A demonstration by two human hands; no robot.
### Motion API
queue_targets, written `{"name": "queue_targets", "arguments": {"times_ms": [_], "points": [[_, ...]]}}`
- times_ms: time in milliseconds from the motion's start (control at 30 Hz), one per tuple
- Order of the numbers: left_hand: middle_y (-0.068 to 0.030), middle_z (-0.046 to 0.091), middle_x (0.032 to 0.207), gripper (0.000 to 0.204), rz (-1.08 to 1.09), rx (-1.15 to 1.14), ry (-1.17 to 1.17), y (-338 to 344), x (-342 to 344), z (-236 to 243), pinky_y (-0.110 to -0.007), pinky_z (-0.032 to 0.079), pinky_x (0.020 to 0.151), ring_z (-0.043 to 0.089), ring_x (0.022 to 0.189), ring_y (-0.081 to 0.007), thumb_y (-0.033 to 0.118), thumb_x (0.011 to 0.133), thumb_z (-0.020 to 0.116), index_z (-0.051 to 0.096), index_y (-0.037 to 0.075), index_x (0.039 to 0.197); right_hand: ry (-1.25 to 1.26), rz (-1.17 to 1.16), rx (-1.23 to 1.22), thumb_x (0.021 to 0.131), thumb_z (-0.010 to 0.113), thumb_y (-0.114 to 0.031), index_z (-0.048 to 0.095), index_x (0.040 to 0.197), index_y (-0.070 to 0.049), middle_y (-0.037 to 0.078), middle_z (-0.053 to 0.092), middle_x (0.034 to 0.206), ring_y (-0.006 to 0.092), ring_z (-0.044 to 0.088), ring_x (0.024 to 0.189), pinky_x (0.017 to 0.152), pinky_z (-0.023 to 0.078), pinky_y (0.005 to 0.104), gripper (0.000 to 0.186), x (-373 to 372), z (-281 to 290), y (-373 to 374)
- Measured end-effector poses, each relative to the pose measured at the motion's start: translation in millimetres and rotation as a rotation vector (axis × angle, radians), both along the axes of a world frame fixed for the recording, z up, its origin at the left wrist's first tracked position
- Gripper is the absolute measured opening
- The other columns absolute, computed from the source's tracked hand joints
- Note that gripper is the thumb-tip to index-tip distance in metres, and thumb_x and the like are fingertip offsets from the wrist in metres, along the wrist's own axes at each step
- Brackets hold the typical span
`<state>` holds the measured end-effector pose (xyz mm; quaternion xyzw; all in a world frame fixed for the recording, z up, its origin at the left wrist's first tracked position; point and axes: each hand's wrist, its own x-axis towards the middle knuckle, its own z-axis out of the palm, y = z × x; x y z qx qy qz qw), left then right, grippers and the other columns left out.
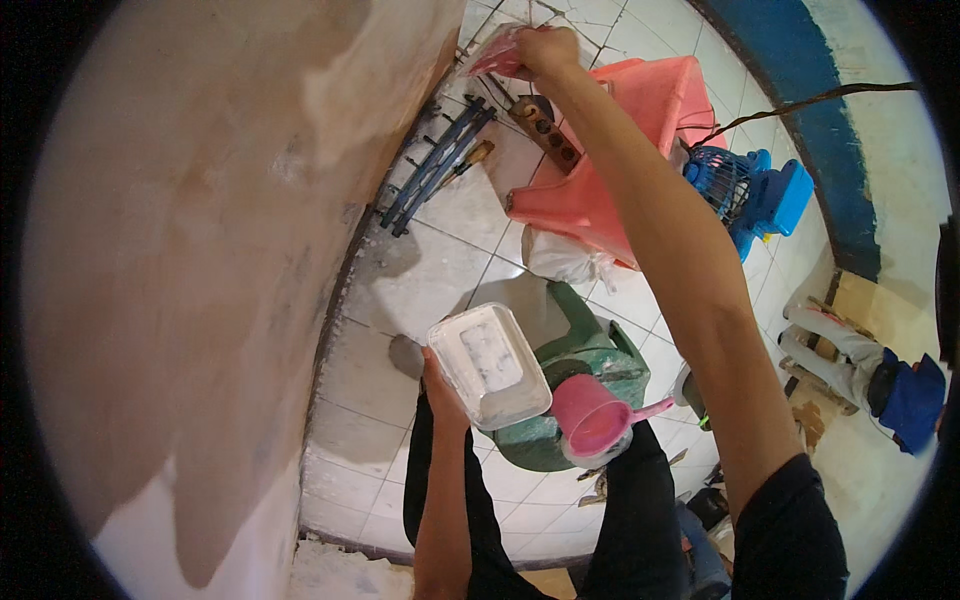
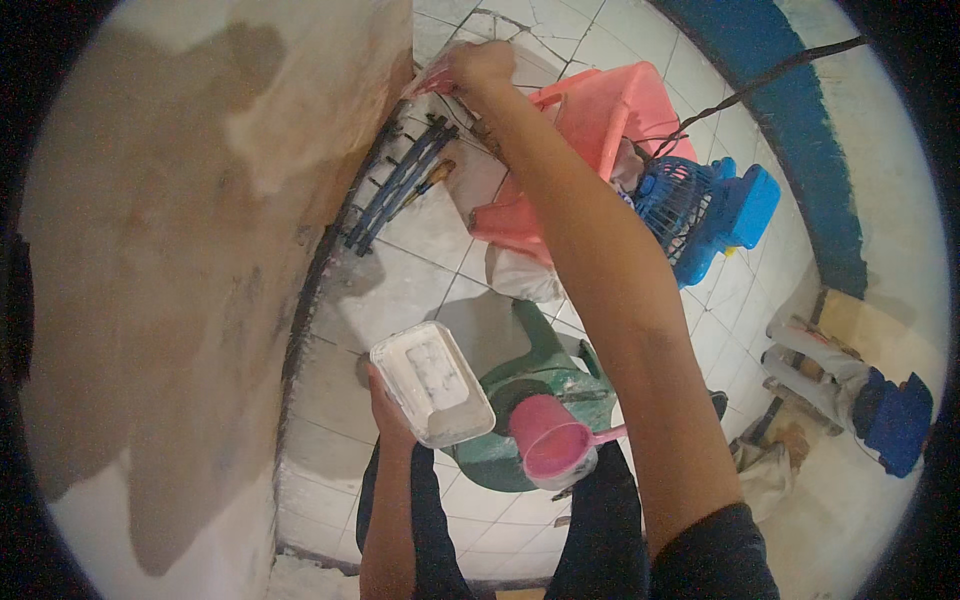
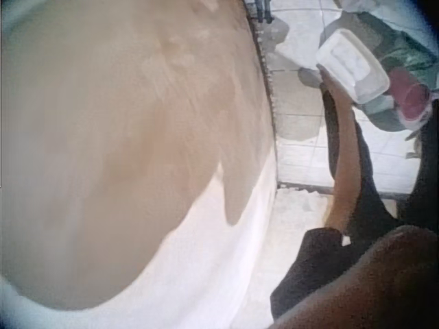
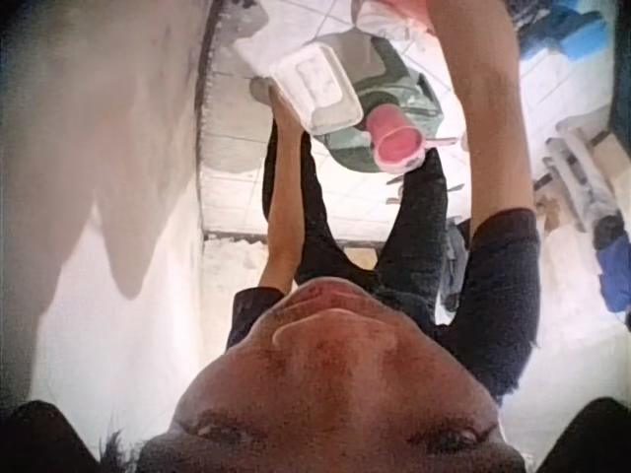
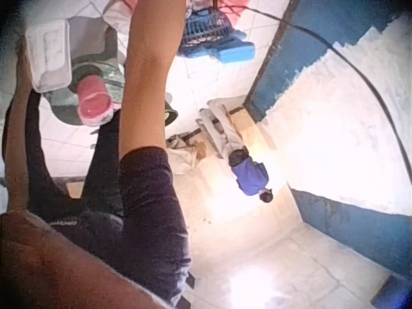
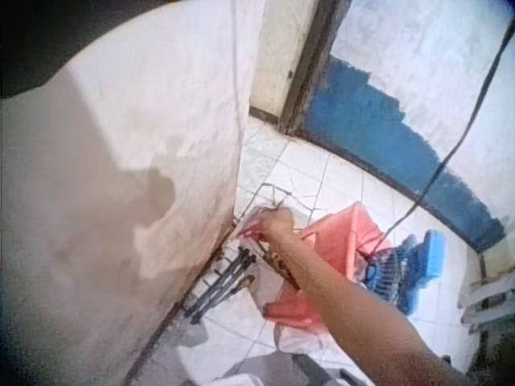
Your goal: The person applies a patching compound to a damaged wall using a scraper. They scoop the white compound from a container and spread it across the wall surface to fill in cracks and holes.
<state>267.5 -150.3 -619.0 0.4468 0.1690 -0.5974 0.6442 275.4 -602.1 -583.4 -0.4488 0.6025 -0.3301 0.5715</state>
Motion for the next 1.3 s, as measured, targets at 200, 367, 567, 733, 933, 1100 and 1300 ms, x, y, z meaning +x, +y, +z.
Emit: {"name": "queue_targets", "arguments": {"times_ms": [200, 367, 567, 733, 933, 1100, 1300], "points": [[-0.0120, 0.053, 0.136, 0.070, -0.016, 0.064, -0.056, -8.2, 1.2, 7.2, -0.040, 0.039, 0.108, 0.051, 0.126, -0.0263, 0.059, 0.099, 0.039, 0.044, 0.004, 0.141, -0.062, 0.082, -0.070, 0.083, 0.060, 0.002, 0.061, 0.080, 0.014, 0.024, 0.066, 0.078, 0.0318, 0.066, 0.056, 0.043, 0.054, 0.0410, 0.012, 51.6, -24.8, -22.6], [-0.0111, 0.053, 0.136, 0.067, 0.007, 0.043, 0.014, 1.9, -2.7, -6.8, -0.040, 0.040, 0.108, 0.052, 0.125, -0.0254, 0.057, 0.100, 0.038, 0.045, 0.004, 0.140, -0.235, 0.100, -0.117, 0.081, 0.055, 0.002, 0.060, 0.090, 0.016, 0.024, 0.066, 0.082, 0.0321, 0.068, 0.062, 0.044, 0.057, 0.0444, 0.016, 54.2, 72.8, -45.6], [-0.0114, 0.049, 0.141, 0.073, -0.059, 0.050, -0.060, 4.9, -6.1, -12.6, -0.045, 0.040, 0.109, 0.049, 0.129, -0.0290, 0.063, 0.098, 0.037, 0.040, 0.007, 0.145, -0.225, 0.335, -0.230, 0.092, 0.048, 0.000, 0.061, 0.086, 0.012, 0.022, 0.065, 0.078, 0.0289, 0.067, 0.062, 0.051, 0.061, 0.0371, 0.019, 46.7, 201.2, -27.3], [-0.0136, 0.049, 0.142, 0.075, -0.006, -0.046, 0.031, 2.8, -7.9, -11.6, -0.045, 0.040, 0.109, 0.050, 0.129, -0.0307, 0.064, 0.097, 0.037, 0.038, 0.006, 0.146, 0.178, 0.534, -0.570, 0.089, 0.048, 0.003, 0.064, 0.083, 0.011, 0.023, 0.066, 0.079, 0.0289, 0.068, 0.075, 0.060, 0.059, 0.0369, 0.019, -8.6, 233.0, 3.6], [-0.0150, 0.049, 0.141, 0.077, 0.013, -0.026, 0.005, -8.7, -7.2, 2.3, -0.044, 0.042, 0.107, 0.052, 0.126, -0.0301, 0.062, 0.096, 0.042, 0.037, 0.003, 0.145, -0.103, -0.122, -0.135, 0.081, 0.061, 0.002, 0.058, 0.081, 0.016, 0.023, 0.065, 0.078, 0.0324, 0.068, 0.061, 0.052, 0.057, 0.0431, 0.014, -18.2, 67.0, 1.9], [-0.0134, 0.046, 0.144, 0.073, 0.004, 0.012, -0.022, -0.9, -4.8, -4.5, -0.044, 0.039, 0.110, 0.047, 0.132, -0.0307, 0.061, 0.099, 0.037, 0.036, 0.005, 0.146, -0.241, 0.007, -0.048, 0.084, 0.053, 0.002, 0.060, 0.085, 0.016, 0.024, 0.065, 0.080, 0.0325, 0.069, 0.065, 0.062, 0.060, 0.0426, 0.015, 36.7, 60.3, -1.8], [-0.0127, 0.054, 0.136, 0.067, 0.042, 0.047, 0.022, -5.3, -8.0, -0.4, -0.040, 0.042, 0.107, 0.053, 0.125, -0.0262, 0.055, 0.101, 0.039, 0.042, 0.002, 0.141, -0.262, 0.315, -0.091, 0.082, 0.048, 0.004, 0.061, 0.080, 0.016, 0.024, 0.064, 0.073, 0.0339, 0.066, 0.061, 0.059, 0.059, 0.0418, 0.017, 29.2, 180.6, -23.0]]}}
